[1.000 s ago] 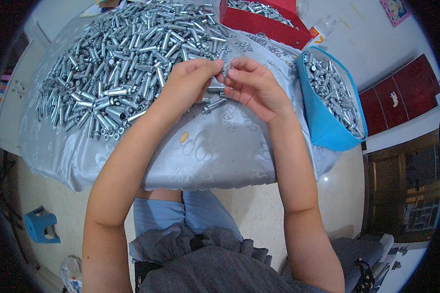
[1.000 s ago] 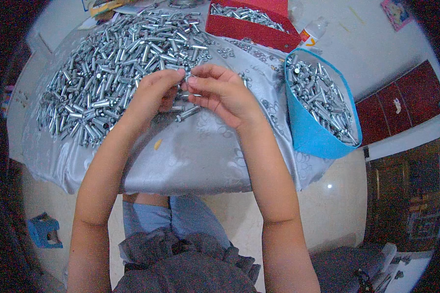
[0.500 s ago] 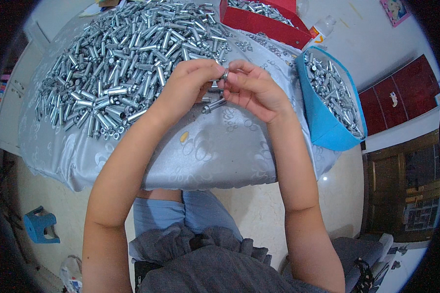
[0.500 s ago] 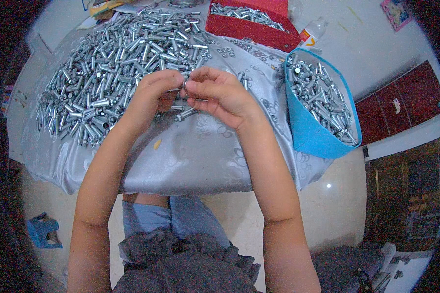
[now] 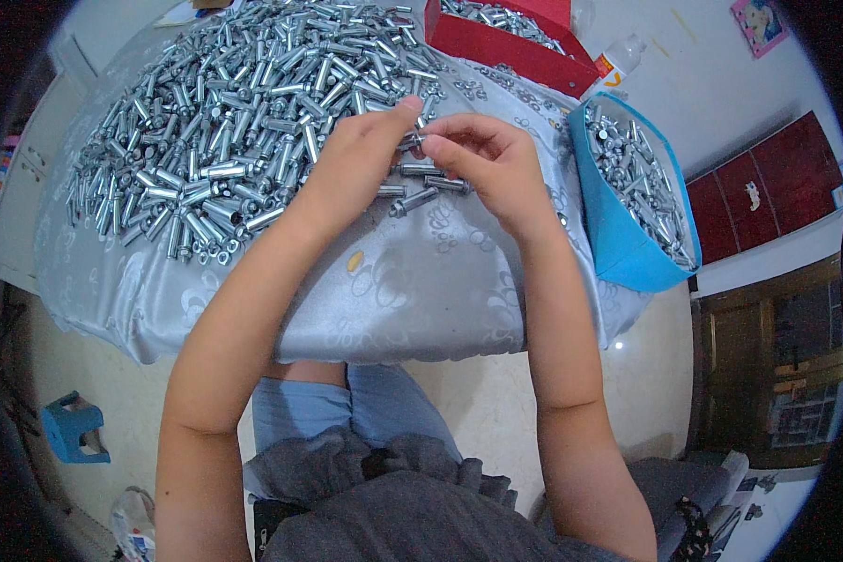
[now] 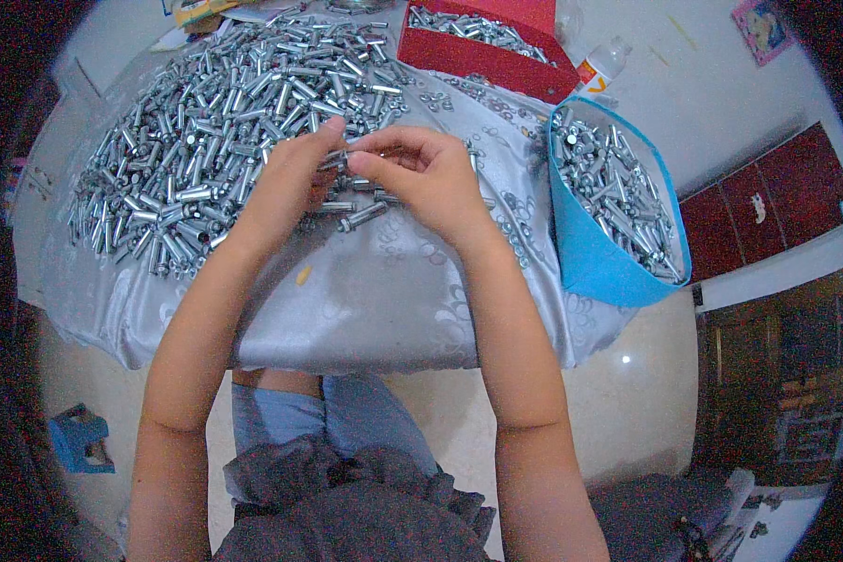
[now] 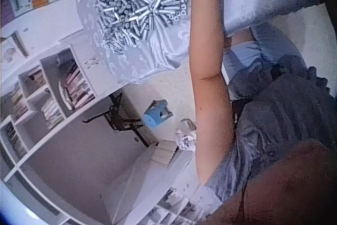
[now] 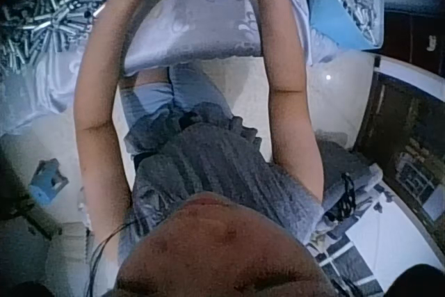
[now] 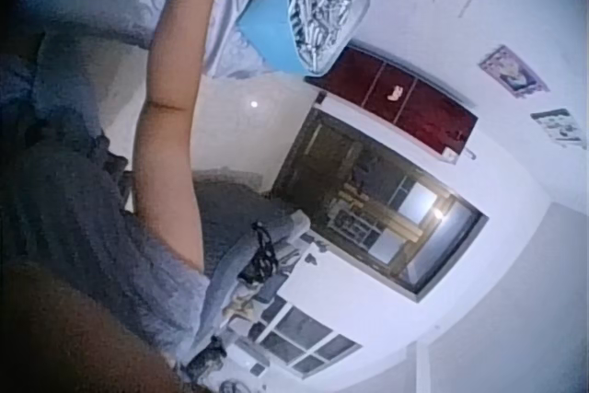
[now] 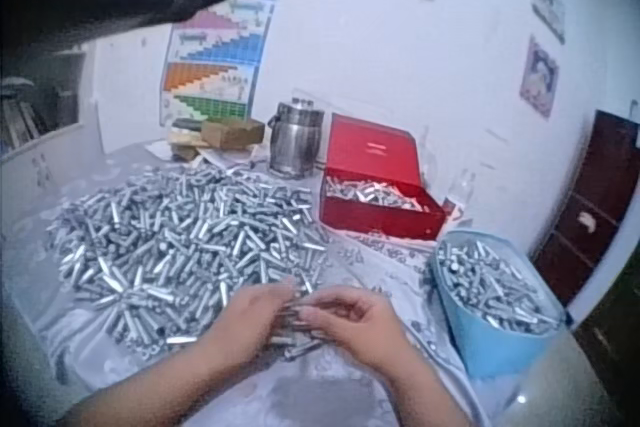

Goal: The person sits at a table covered with a large pile of metal fasteners. They repeatedly pick up individual cylindrical metal pieces and small rings, fit the rings onto the pieces, and place the assembled units into a blue plastic bin on the right side of the table.

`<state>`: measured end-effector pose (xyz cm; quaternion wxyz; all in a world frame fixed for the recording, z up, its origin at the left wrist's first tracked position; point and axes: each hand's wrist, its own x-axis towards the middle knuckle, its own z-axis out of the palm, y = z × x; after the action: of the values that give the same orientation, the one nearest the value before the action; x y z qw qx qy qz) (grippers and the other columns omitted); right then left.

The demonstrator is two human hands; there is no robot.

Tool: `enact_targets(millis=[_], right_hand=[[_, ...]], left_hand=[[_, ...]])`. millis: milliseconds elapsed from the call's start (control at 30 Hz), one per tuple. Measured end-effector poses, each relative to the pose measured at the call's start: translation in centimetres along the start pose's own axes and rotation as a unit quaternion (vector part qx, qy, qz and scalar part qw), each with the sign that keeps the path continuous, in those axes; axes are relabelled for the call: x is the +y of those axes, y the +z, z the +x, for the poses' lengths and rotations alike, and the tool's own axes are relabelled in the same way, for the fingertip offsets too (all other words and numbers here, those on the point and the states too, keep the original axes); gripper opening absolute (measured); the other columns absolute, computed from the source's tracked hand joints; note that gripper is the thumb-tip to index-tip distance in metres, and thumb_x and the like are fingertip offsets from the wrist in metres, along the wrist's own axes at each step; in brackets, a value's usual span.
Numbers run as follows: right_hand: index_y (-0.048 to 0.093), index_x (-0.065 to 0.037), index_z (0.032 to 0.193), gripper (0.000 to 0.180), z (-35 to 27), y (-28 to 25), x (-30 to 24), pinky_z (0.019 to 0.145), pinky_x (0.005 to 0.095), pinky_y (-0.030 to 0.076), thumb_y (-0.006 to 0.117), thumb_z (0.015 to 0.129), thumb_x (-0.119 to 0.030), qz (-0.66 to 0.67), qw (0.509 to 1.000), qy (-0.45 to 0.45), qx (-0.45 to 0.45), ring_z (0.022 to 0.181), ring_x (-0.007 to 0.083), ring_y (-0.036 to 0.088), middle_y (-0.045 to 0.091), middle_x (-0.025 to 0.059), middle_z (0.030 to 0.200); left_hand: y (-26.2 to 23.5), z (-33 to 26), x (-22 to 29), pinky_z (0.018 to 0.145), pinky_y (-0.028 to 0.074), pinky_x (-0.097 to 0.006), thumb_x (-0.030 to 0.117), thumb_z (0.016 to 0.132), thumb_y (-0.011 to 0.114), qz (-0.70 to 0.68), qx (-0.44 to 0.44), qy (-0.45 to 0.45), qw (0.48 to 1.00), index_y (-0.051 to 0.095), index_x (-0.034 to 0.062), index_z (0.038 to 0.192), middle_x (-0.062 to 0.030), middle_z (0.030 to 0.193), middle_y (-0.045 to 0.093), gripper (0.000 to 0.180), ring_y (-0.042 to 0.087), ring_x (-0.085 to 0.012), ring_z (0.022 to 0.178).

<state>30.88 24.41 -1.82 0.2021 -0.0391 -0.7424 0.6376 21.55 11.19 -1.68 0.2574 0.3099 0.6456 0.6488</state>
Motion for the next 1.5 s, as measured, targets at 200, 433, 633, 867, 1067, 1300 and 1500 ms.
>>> enact_targets(millis=[200,433,633,867,1067,1300,1500], right_hand=[[0.063,-0.003,0.090,0.019,0.3,-0.3,1.1,0.065,0.0206,0.044,0.066,0.073,-0.010,-0.097,0.993,-0.054,0.035,0.073,0.0078,0.055,0.062,0.0032,0.081],[0.065,-0.006,0.089,0.024,0.6,-3.1,0.4,0.061,0.0221,0.043,0.067,0.069,-0.018,-0.210,0.970,-0.029,0.115,0.070,0.0084,0.053,0.062,0.0037,0.078],[0.065,-0.006,0.086,0.021,0.4,-5.4,2.0,0.069,0.0324,0.046,0.062,0.071,-0.021,-0.422,0.889,0.046,0.171,0.075,0.0248,0.059,0.062,0.0150,0.083],[0.065,-0.005,0.087,0.024,0.1,-7.5,2.0,0.076,0.0367,0.045,0.060,0.073,-0.024,-0.451,0.854,0.120,0.231,0.084,0.0325,0.058,0.061,0.0180,0.088],[0.060,0.004,0.095,0.035,-0.6,-7.8,2.1,0.073,0.0326,0.045,0.060,0.075,-0.025,-0.492,0.826,0.176,0.213,0.079,0.0254,0.059,0.061,0.0183,0.086],[0.060,0.000,0.097,0.036,-2.0,-7.8,1.5,0.083,0.0369,0.042,0.061,0.072,-0.026,-0.473,0.835,0.213,0.182,0.092,0.0353,0.056,0.057,0.0253,0.096],[0.062,-0.001,0.094,0.030,-6.9,-6.0,-1.2,0.077,0.0391,0.043,0.064,0.067,-0.014,-0.530,0.831,0.125,0.115,0.085,0.0364,0.055,0.058,0.0226,0.089]], left_hand=[[0.0,0.2,-0.4,0.043,0.027,-0.021,0.033,0.082,0.052,-0.006,-0.065,-0.070,0.995,0.064,0.0057,0.081,0.0051,0.052,0.041,0.030,0.035,-0.0039,0.047],[-0.1,0.5,-0.5,0.038,0.018,-0.020,0.031,0.080,0.054,-0.089,-0.050,-0.092,0.990,0.059,0.0085,0.087,0.0073,0.051,0.030,0.024,0.025,-0.0037,0.041],[0.2,0.4,-0.2,0.038,0.017,-0.020,0.027,0.079,0.055,-0.079,-0.028,-0.090,0.992,0.060,0.0088,0.092,0.0074,0.051,0.030,0.023,0.024,-0.0035,0.041],[-0.1,0.3,-0.2,0.038,0.018,-0.021,0.028,0.079,0.056,-0.072,-0.025,-0.067,0.995,0.060,0.0076,0.090,0.0069,0.050,0.032,0.023,0.025,-0.0038,0.041],[-0.1,0.3,-0.2,0.039,0.019,-0.021,0.028,0.079,0.056,-0.061,-0.017,-0.076,0.995,0.060,0.0072,0.085,0.0066,0.050,0.033,0.022,0.026,-0.0040,0.041],[-0.2,0.7,-0.1,0.039,0.024,-0.021,0.028,0.077,0.059,-0.061,-0.012,-0.075,0.995,0.060,0.0046,0.081,0.0060,0.050,0.038,0.024,0.032,-0.0042,0.042],[-0.4,0.5,0.1,0.040,0.023,-0.021,0.030,0.078,0.058,-0.051,-0.017,-0.080,0.995,0.059,0.0049,0.081,0.0056,0.050,0.039,0.025,0.033,-0.0042,0.042]])
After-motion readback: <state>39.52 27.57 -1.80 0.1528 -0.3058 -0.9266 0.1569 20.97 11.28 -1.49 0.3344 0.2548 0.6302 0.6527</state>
